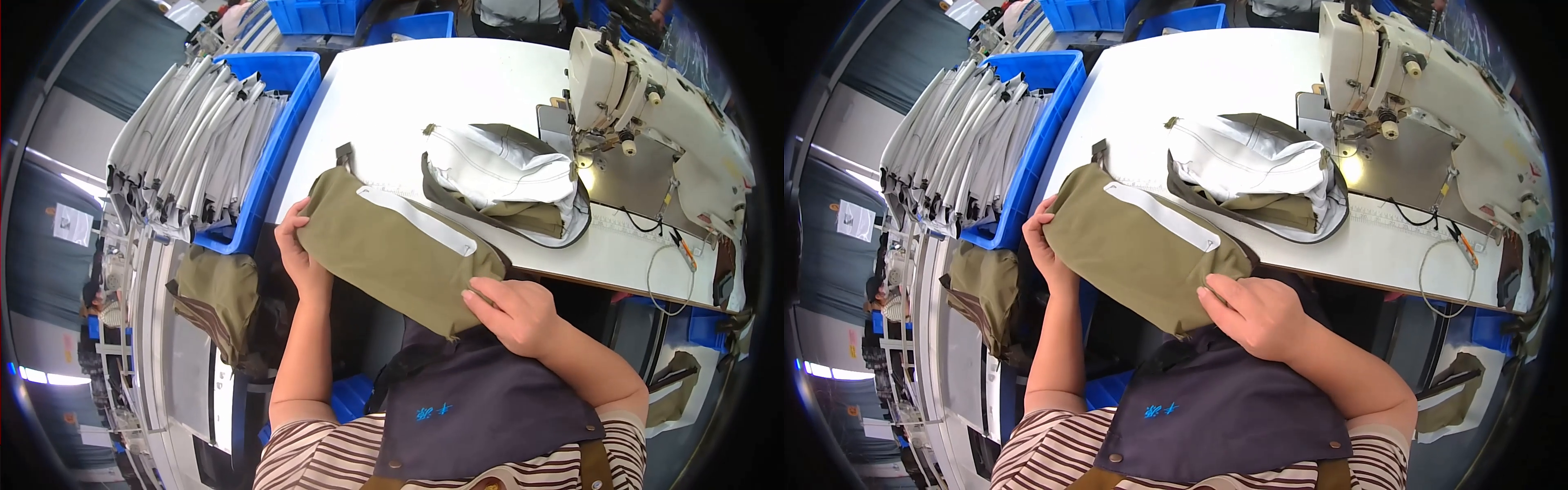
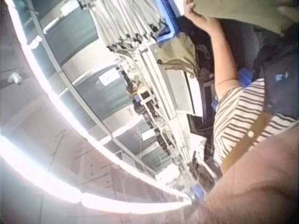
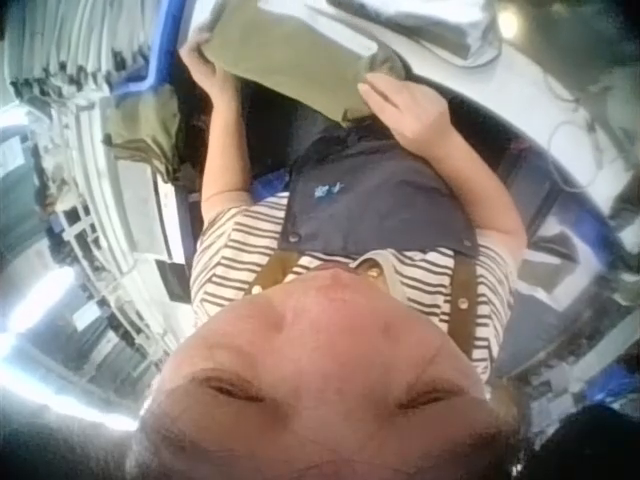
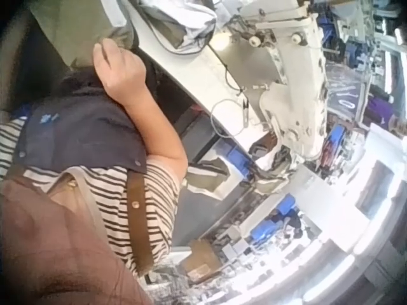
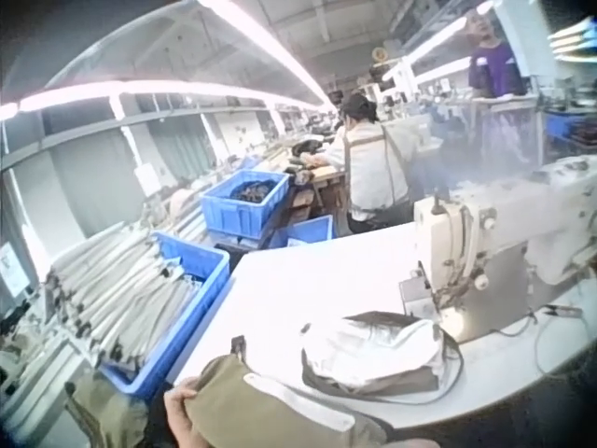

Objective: Sewing and assembling green fabric bags using an industrial sewing machine.

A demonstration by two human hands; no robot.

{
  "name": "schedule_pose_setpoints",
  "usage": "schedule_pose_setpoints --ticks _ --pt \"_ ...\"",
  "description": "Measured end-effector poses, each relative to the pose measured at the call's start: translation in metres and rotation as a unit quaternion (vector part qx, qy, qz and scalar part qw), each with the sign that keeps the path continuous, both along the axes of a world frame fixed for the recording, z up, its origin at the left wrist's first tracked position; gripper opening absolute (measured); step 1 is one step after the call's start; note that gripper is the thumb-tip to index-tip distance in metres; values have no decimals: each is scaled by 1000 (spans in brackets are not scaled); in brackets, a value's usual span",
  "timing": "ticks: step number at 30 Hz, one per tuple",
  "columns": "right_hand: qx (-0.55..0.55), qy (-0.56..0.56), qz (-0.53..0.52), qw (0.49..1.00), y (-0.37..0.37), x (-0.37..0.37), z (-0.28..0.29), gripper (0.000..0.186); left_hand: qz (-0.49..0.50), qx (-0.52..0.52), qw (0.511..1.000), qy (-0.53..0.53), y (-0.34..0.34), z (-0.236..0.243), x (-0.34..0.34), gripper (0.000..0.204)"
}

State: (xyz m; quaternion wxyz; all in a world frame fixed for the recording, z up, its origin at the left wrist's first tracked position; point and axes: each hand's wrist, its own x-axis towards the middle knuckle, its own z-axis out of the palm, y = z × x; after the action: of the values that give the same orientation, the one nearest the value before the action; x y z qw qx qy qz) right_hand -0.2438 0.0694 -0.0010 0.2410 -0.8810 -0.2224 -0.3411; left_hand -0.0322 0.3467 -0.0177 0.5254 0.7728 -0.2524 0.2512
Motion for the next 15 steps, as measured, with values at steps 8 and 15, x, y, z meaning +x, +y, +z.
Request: schedule_pose_setpoints --ticks 8,15 --pt "-9 -64 -8 998 -9 -7 3 34 -30 -93 995 -15 -1 19 -16 36" --pt "124 18 -30 992 -17 -22 18 34 -65 -105 989 -84 -11 54 -4 27"
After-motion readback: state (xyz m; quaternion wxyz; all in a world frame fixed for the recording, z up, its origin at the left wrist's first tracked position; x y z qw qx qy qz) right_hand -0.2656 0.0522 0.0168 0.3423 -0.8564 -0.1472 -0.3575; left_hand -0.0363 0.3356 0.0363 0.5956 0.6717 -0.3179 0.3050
